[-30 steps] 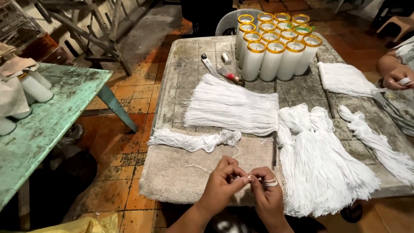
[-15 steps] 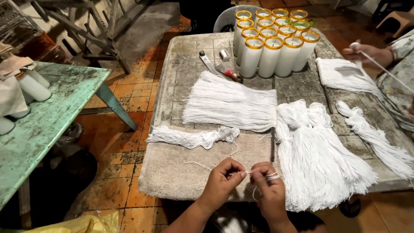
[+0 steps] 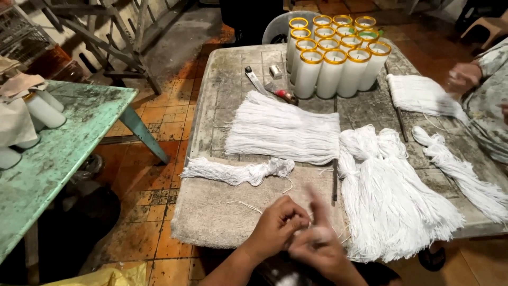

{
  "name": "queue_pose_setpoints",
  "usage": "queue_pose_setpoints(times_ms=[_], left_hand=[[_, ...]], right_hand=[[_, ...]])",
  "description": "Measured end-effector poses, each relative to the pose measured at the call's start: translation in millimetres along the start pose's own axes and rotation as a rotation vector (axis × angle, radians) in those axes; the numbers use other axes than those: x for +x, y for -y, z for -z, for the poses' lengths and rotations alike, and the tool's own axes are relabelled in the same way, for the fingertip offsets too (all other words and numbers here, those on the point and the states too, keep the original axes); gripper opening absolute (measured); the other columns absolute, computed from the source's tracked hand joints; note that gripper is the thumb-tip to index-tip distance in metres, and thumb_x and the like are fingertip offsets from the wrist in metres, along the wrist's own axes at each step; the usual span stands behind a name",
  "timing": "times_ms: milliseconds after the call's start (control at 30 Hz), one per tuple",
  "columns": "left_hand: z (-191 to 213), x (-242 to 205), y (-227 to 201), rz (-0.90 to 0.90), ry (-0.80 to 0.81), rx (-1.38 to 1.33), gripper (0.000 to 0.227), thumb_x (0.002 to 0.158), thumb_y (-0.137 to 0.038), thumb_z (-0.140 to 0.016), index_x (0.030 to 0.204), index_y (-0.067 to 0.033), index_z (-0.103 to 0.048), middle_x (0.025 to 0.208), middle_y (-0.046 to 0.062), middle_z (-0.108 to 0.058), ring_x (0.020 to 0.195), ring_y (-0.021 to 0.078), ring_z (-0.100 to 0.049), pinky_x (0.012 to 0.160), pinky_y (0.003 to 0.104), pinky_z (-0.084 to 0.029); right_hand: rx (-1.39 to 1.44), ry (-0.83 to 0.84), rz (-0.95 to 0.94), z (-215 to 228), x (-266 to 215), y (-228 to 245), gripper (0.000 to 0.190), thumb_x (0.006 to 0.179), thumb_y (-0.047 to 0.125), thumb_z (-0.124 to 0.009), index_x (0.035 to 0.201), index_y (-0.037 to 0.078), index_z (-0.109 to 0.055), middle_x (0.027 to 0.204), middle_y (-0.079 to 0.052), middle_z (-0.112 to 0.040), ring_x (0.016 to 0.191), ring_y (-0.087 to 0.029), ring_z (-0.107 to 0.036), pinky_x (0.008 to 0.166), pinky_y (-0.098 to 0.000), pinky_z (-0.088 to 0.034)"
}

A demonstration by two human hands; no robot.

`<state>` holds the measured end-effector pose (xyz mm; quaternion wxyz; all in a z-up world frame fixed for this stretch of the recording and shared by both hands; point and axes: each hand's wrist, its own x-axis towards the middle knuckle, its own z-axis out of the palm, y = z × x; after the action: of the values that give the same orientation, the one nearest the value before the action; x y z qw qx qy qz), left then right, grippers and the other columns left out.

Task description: The person is tying bundles of white thread with a single strand to secure them into organized units.

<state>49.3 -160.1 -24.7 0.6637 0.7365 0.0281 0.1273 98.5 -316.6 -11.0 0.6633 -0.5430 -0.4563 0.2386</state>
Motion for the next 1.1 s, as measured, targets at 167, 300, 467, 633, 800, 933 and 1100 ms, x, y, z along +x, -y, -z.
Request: queue_pose_setpoints(times_ms=[167,300,467,633,800,933,1100], left_hand=[[31,19,-22,0.306,0.060,0.093,0.010,0.098,-0.017,-0.059,0.098,-0.0131,-0.068,0.107,0.005,-0.069,0.102,0.0187,-0.064,0.096,0.034,-0.055],[56,55,-43,0.515,-0.131,-0.062,0.013,0.098,-0.012,-0.057,0.101,-0.0020,-0.065,0.128,0.009,-0.058,0.109,0.0261,-0.061,0.096,0.039,-0.061],[81,111,34,0.160,0.067,0.645,0.053,0.090,-0.018,-0.074,0.141,-0.0213,-0.059,0.129,0.007,-0.050,0.117,0.0290,-0.061,0.096,0.040,-0.048],[88,130,86,0.082,0.032,0.728,0.032,0.093,-0.033,-0.069,0.118,-0.0124,-0.072,0.108,0.011,-0.066,0.107,0.0367,-0.065,0.090,0.048,-0.051],[93,130,88,0.097,0.003,0.713,0.026,0.095,-0.037,-0.065,0.107,-0.0157,-0.073,0.105,0.011,-0.068,0.107,0.0400,-0.066,0.093,0.051,-0.053],[92,133,92,0.151,-0.011,0.715,0.029,0.098,-0.045,-0.060,0.104,-0.0186,-0.072,0.102,0.008,-0.069,0.107,0.0346,-0.067,0.093,0.048,-0.053],[91,130,81,0.169,-0.021,0.669,0.030,0.099,-0.040,-0.060,0.110,-0.0148,-0.073,0.103,0.012,-0.070,0.109,0.0371,-0.067,0.094,0.049,-0.053]], right_hand=[[0.376,-1.298,-0.141,66,-5,40,0.010,0.109,0.015,-0.052,0.106,0.015,-0.062,0.101,-0.003,-0.062,0.078,-0.013,-0.062,0.099,-0.0385,-0.063],[0.198,-1.288,0.288,97,-16,67,0.015,0.109,0.032,-0.064,0.121,0.039,-0.066,0.076,0.012,-0.043,0.057,-0.003,-0.031,0.050,-0.0208,-0.020],[-0.274,-1.158,-0.218,90,13,-22,0.025,0.106,0.038,-0.062,0.115,0.015,-0.058,0.094,-0.002,-0.063,0.075,-0.014,-0.060,0.064,-0.0245,-0.052],[-0.342,-0.554,-0.328,48,80,-84,0.020,0.093,0.023,-0.072,0.110,0.015,-0.077,0.092,-0.006,-0.075,0.073,-0.017,-0.064,0.062,-0.0280,-0.053],[-0.598,-0.488,-0.427,59,102,-140,0.014,0.090,0.032,-0.077,0.103,0.029,-0.081,0.094,0.000,-0.080,0.088,-0.018,-0.076,0.077,-0.0314,-0.060],[-0.761,-0.406,-0.569,61,106,-143,0.019,0.082,0.029,-0.080,0.100,0.025,-0.080,0.093,-0.003,-0.079,0.098,-0.027,-0.075,0.088,-0.0405,-0.059],[-0.839,-0.326,-0.626,57,114,-130,0.026,0.080,0.032,-0.081,0.105,0.027,-0.078,0.094,-0.003,-0.078,0.102,-0.028,-0.075,0.090,-0.0412,-0.059]])
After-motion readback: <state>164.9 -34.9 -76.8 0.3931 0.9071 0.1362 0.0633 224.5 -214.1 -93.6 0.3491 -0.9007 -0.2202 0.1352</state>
